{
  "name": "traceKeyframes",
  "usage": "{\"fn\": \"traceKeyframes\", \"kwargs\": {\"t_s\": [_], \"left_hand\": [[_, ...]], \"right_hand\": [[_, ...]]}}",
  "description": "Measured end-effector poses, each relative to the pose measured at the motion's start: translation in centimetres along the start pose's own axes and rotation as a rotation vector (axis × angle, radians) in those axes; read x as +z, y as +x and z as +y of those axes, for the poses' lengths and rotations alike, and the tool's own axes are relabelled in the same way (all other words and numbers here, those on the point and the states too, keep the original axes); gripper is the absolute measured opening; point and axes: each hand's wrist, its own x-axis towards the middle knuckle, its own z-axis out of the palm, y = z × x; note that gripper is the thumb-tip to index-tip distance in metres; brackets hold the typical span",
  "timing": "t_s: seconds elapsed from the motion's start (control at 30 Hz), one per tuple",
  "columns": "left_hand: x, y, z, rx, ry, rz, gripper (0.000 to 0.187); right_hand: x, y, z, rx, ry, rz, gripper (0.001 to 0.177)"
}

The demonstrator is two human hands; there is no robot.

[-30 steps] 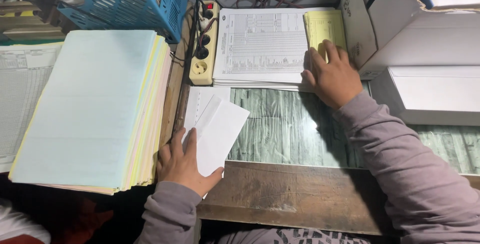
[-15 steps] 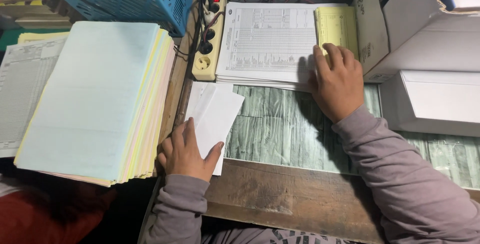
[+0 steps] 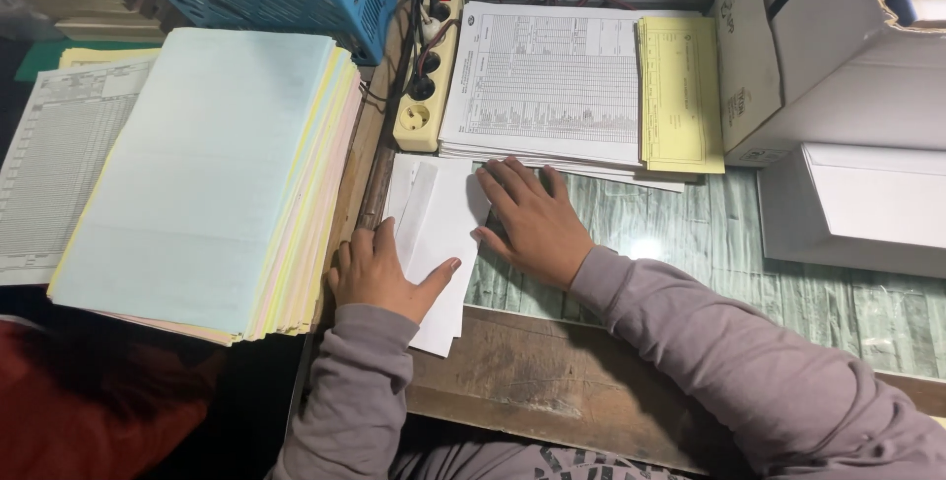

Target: Folding papers and inserting them into envelopes

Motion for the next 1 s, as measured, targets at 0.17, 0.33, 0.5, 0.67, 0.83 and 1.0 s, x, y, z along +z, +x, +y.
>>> {"fn": "traceKeyframes", "kwargs": {"t_s": [0.17,0.33,0.5,0.67,0.83,1.0], "left_hand": [[1.0,0.0,-0.4,0.059,-0.08,0.144,0.085],[0.0,0.2,-0.1,0.074,-0.134,0.157,0.093],[-1.0,0.0,0.5,0.006,-0.188,-0.021,0.103],[-1.3,0.2,0.5,-0.088,-0.216,-0.186,0.104],[-1.0,0.2,0.2,-0.114,-0.225,-0.236,0.109],[-1.2,0.2,0.4,-0.099,-0.202,-0.25,0.117]], "right_hand": [[1.1,2.3,-0.7,-0.087,-0.061,0.14,0.054],[2.7,5.8,-1.9,-0.208,-0.02,0.201,0.049],[2.5,6.5,-3.3,-0.08,-0.017,0.157,0.051],[2.5,7.0,-3.3,0.019,0.104,0.032,0.061],[1.8,7.2,-2.9,0.043,0.195,-0.051,0.059],[1.6,7.1,-2.5,0.062,0.257,-0.161,0.055]]}}
